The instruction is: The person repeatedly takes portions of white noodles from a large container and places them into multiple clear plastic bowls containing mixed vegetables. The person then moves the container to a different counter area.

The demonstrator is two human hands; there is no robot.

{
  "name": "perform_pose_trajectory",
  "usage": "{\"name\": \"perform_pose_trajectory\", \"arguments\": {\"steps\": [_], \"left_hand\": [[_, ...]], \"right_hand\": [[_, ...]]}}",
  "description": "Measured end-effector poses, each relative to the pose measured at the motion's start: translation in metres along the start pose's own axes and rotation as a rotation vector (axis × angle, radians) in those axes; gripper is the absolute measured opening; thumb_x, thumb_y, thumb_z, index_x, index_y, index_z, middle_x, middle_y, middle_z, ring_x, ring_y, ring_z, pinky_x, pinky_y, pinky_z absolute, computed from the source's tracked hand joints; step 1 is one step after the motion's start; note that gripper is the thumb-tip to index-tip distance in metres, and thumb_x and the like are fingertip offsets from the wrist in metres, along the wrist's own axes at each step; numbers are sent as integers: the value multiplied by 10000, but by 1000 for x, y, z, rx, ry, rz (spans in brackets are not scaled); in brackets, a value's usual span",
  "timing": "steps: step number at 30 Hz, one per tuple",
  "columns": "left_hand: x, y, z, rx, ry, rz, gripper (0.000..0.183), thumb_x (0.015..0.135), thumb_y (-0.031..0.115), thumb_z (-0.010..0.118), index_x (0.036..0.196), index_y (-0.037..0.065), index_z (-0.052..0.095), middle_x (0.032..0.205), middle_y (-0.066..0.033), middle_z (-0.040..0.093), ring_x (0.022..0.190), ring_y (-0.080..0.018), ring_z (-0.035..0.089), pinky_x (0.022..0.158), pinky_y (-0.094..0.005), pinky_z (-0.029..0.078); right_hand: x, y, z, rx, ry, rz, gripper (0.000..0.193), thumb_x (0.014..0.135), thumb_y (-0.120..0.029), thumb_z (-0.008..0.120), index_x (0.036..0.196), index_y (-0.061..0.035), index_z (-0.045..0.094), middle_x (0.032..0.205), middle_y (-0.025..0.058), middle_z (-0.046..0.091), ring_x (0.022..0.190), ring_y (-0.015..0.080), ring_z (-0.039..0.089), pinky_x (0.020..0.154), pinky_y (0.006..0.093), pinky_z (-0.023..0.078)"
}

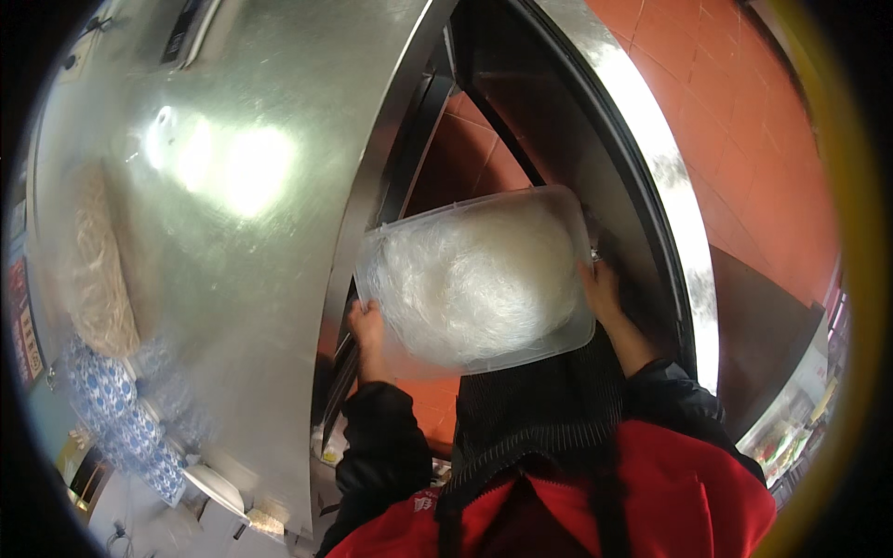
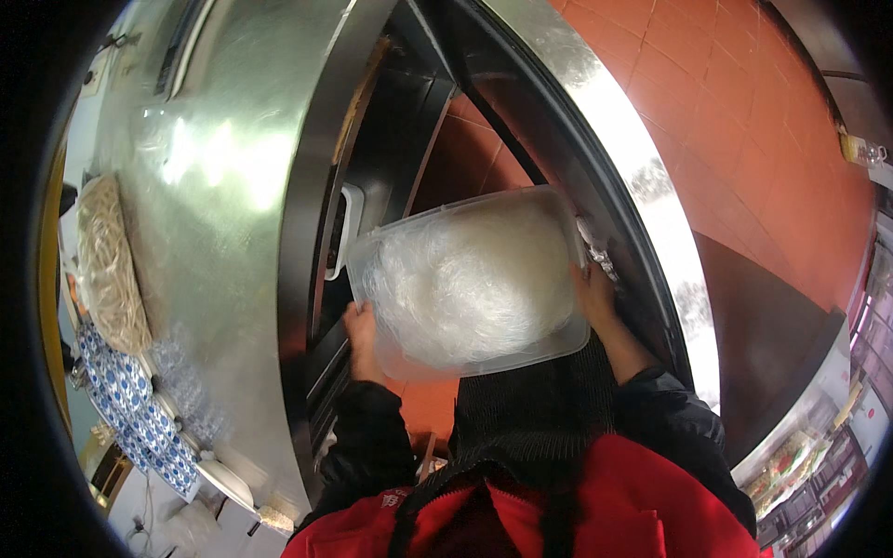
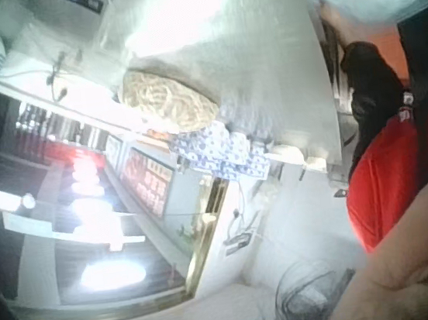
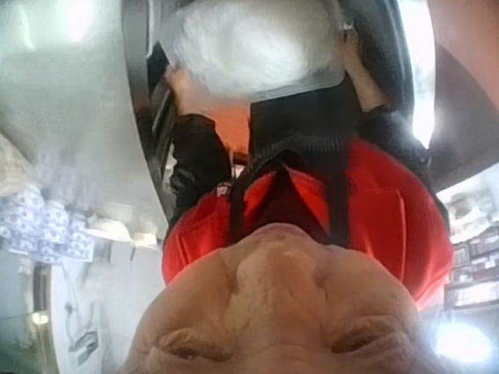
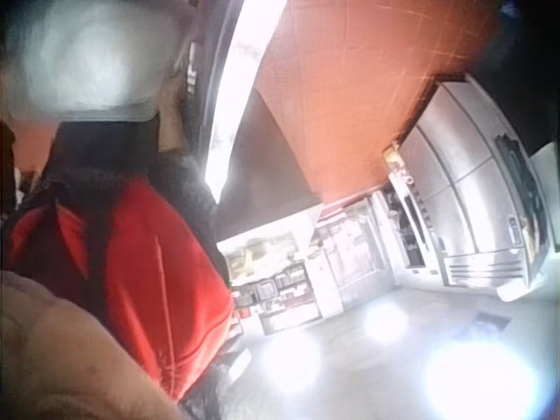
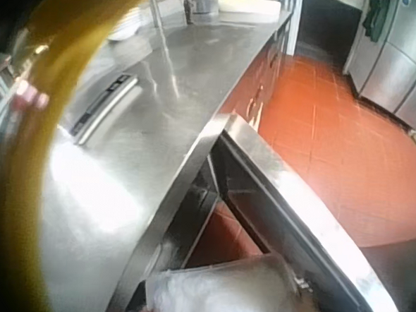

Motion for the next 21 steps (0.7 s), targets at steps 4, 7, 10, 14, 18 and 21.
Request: {"name": "perform_pose_trajectory", "arguments": {"steps": [4,7,10,14,18,21], "left_hand": [[67,36,14,97,32,6,341,746,233,584,938,-48,572,919,-250,600,866,-396,573,754,-428,446],[125,64,31,127,94,70,383,734,239,601,975,-56,573,941,-256,595,903,-397,565,789,-421,437],[179,104,47,140,129,152,406,731,238,600,1010,-55,566,967,-258,589,940,-399,552,827,-419,423],[219,171,66,24,185,175,482,745,259,587,1118,-38,520,1090,-282,532,1047,-397,498,892,-407,386],[247,218,84,-50,-81,180,540,769,272,574,1207,-17,446,1195,-278,458,1111,-396,443,929,-396,355],[259,229,82,-35,14,210,530,773,264,576,1200,-21,445,1195,-269,458,1104,-391,448,921,-401,362]], "right_hand": [[25,4,34,-28,-42,-59,360,826,-309,555,785,44,499,660,180,541,643,284,576,580,373,430],[43,2,59,-45,-84,-34,337,830,-296,551,784,35,500,740,192,568,701,290,583,619,359,435],[57,4,84,208,-153,-8,309,837,-274,546,816,32,509,780,167,582,713,260,580,637,354,441],[64,24,119,426,-184,179,267,850,-229,534,840,36,499,740,112,554,645,160,543,587,317,459],[72,25,157,818,-267,247,214,848,-175,538,900,10,445,802,89,521,674,161,542,545,314,483],[85,23,181,893,-270,312,214,845,-163,539,935,3,439,858,100,521,727,179,545,565,332,496]]}}
Point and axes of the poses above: each hand's wrist, its own x-axis towards the middle knuckle, its own z-axis out of the palm, y = z × x, the point moved 7 cm from there along x, towards the middle knuckle
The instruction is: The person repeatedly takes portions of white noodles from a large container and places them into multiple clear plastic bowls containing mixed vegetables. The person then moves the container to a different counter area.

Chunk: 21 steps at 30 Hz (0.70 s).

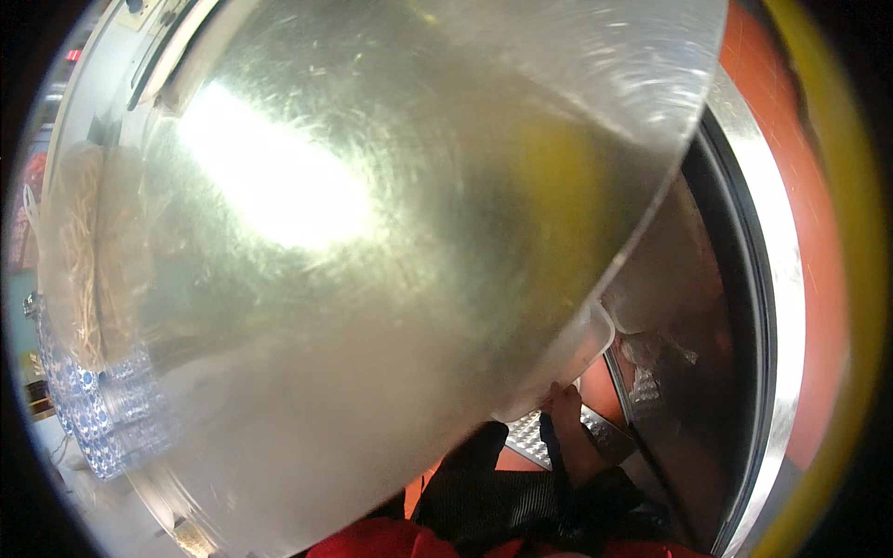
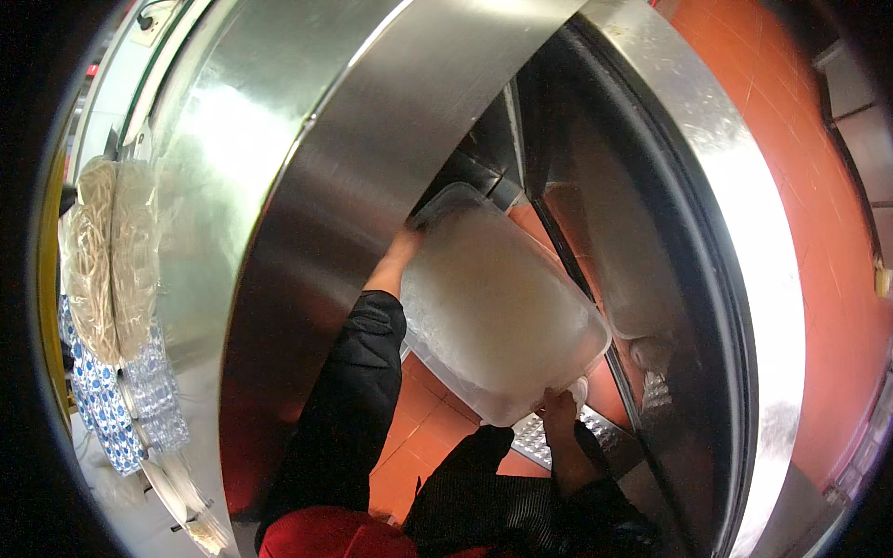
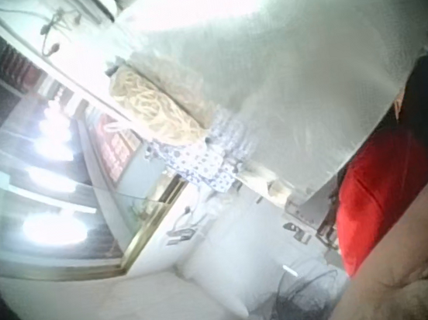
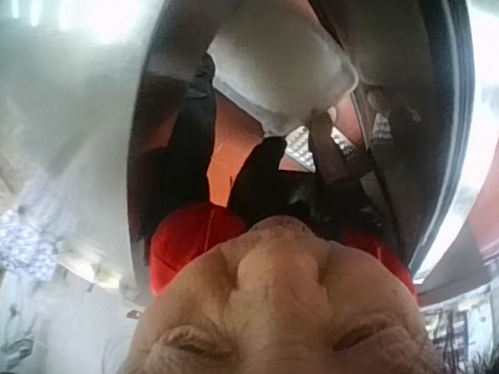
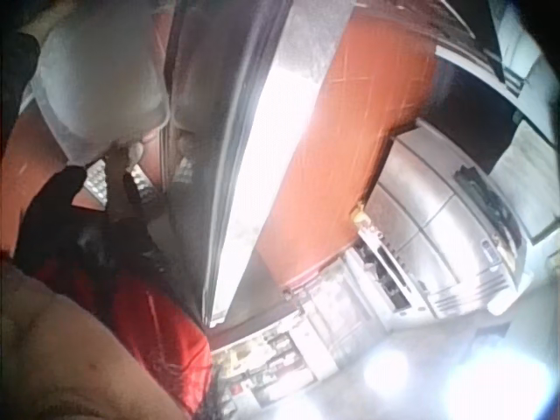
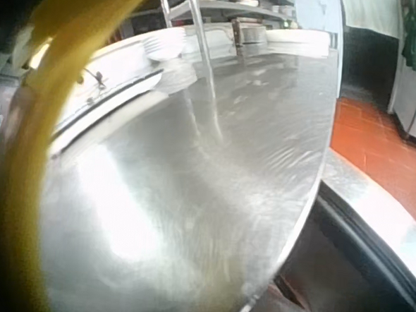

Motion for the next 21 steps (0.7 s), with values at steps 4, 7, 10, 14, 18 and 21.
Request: {"name": "perform_pose_trajectory", "arguments": {"steps": [4,7,10,14,18,21], "left_hand": [[-22,-5,5,-63,144,88,517,778,254,579,1190,-27,442,1195,-257,457,1095,-384,454,909,-408,371],[-82,-11,10,-146,275,200,508,782,246,582,1183,-32,441,1195,-249,457,1088,-378,459,901,-414,377],[-167,-33,18,-228,353,305,498,786,239,584,1175,-36,439,1195,-240,457,1081,-373,463,892,-419,384],[-291,-98,42,-237,262,297,496,799,264,563,1178,-29,435,1195,-225,461,1080,-359,467,891,-420,385],[-408,-180,45,-28,-172,14,541,838,396,470,1219,15,425,1197,-200,480,1103,-324,464,921,-401,361],[-464,-199,33,-30,-580,-224,605,853,487,418,1260,39,396,1213,-196,476,1127,-315,453,945,-395,342]], "right_hand": [[14,-5,21,165,-70,-45,195,849,-157,532,948,-7,456,907,117,524,770,221,545,609,350,491],[27,-28,47,351,-369,-23,152,862,-155,498,911,-10,502,857,160,547,699,280,538,641,395,450],[66,-55,87,-518,-220,-377,154,857,-164,484,876,-20,537,830,187,559,654,311,525,645,426,430],[102,-60,145,-1337,69,-774,185,849,-198,483,897,-32,548,855,180,563,692,304,531,669,424,425],[121,-39,152,-1529,52,-597,215,854,-224,477,936,-36,541,894,171,560,737,291,531,699,408,421],[115,-30,145,-1574,8,-552,240,858,-244,474,966,-39,535,924,164,557,770,281,530,721,397,418]]}}
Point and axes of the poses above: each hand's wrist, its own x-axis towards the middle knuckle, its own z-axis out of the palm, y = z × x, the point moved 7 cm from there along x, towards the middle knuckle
